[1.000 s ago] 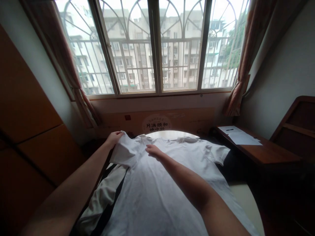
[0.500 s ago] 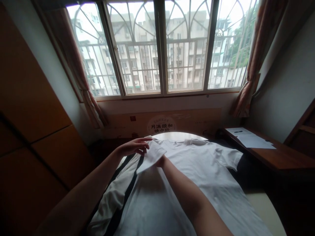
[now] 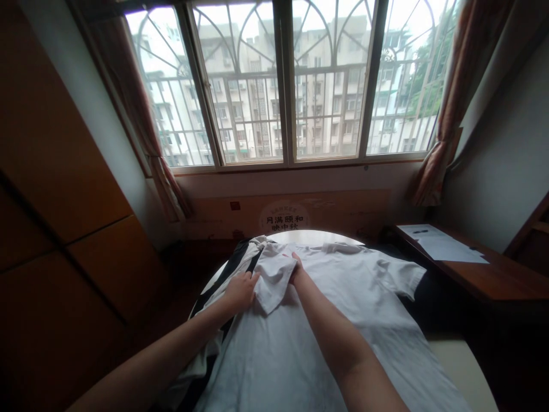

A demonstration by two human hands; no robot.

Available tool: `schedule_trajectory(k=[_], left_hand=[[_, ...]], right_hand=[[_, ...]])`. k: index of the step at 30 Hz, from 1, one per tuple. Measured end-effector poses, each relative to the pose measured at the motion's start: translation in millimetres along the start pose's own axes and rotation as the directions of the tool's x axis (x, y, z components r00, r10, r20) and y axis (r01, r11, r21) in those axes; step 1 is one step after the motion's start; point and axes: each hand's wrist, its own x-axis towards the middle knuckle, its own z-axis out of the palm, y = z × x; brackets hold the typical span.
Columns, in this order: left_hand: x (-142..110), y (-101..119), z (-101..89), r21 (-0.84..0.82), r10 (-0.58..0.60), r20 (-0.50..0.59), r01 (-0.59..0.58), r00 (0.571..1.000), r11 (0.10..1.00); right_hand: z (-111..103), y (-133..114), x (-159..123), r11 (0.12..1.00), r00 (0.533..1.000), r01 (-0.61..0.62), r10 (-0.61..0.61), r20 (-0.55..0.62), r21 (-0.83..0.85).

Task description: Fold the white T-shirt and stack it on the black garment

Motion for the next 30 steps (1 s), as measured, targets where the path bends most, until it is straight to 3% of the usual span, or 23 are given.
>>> schedule_trajectory(k=[4, 7, 11, 16, 26, 30], left_hand=[[-6, -4, -5.1, 0.048, 0.048, 0.011, -0.049, 0.999, 0.998], [-12, -4, -6.3, 0.076, 0.072, 0.043, -0.075, 0.996, 0.994], [-14, 1, -6.7, 0.088, 0.065, 0.077, -0.072, 0.995, 0.994], [-11, 6, -7.7, 0.081, -0.003, 0.075, -0.004, 0.997, 0.997], [-23, -4, -19.4, 0.086, -0.159, -0.011, 0.159, 0.987, 0.984], [-26, -3, -19.6, 0.122, -0.179, 0.022, 0.175, 0.984, 0.977]], right_hand=[[-22, -35, 21, 0.971, 0.971, -0.05, -0.007, -0.239, -0.234], [-19, -53, 43, 0.901, 0.951, -0.03, -0.108, -0.29, -0.433], [6, -55, 71, 0.78, 0.956, 0.022, -0.199, -0.215, -0.626], [31, -41, 93, 0.672, 0.967, 0.064, -0.224, -0.121, -0.737], [49, -41, 119, 0.592, 0.978, 0.108, -0.209, -0.023, -0.799], [54, -29, 127, 0.522, 0.962, 0.141, -0.275, -0.01, -0.841]])
